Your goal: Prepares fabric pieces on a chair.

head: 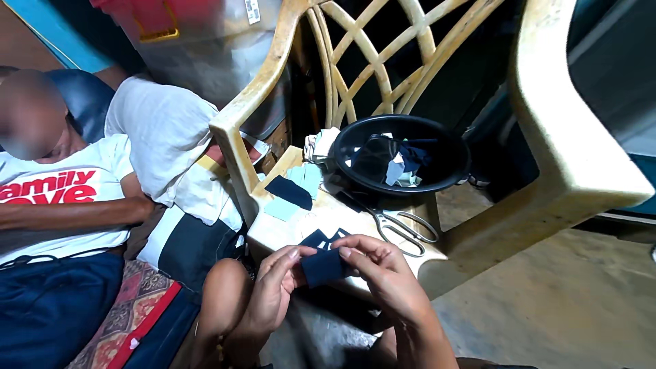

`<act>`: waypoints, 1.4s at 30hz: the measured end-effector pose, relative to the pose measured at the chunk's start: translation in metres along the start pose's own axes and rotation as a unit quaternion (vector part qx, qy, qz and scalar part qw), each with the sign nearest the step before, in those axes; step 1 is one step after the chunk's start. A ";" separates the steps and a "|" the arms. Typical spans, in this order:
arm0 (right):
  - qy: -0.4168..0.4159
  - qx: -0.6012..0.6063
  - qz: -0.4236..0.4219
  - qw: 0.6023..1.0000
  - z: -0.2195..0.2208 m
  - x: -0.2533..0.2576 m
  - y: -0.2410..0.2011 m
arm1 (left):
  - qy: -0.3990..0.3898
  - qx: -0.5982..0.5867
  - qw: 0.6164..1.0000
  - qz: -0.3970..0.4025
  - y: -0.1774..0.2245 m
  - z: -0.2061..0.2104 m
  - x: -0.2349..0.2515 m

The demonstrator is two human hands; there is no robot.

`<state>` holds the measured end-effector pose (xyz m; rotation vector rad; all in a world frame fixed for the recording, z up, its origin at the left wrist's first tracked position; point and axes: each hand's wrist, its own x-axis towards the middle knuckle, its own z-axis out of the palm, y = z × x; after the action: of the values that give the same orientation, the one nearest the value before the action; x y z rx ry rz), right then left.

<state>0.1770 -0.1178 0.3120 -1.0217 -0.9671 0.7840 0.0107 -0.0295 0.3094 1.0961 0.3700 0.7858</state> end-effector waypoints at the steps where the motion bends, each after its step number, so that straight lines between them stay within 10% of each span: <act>1: -0.006 -0.006 -0.002 1.000 0.000 0.000 0.000 | -0.008 0.011 0.999 0.031 -0.001 -0.001 0.000; 16: -0.022 -0.020 -0.038 0.999 0.000 -0.003 -0.001 | -0.043 0.103 0.980 0.167 -0.011 -0.004 -0.003; 27: -0.024 -0.027 -0.109 0.993 0.005 -0.004 -0.003 | -0.031 0.165 0.979 0.119 0.003 0.007 -0.007; 36: -0.074 0.030 0.002 0.997 0.009 -0.007 -0.011 | 0.090 0.115 0.984 0.106 0.011 0.011 0.003; 42: -0.072 0.001 -0.046 0.996 0.004 -0.011 -0.012 | 0.005 0.187 0.977 0.099 -0.002 -0.005 0.003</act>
<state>0.1701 -0.1298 0.3209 -0.9220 -1.1287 0.7883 0.0099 -0.0246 0.3061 1.4995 0.4319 0.9212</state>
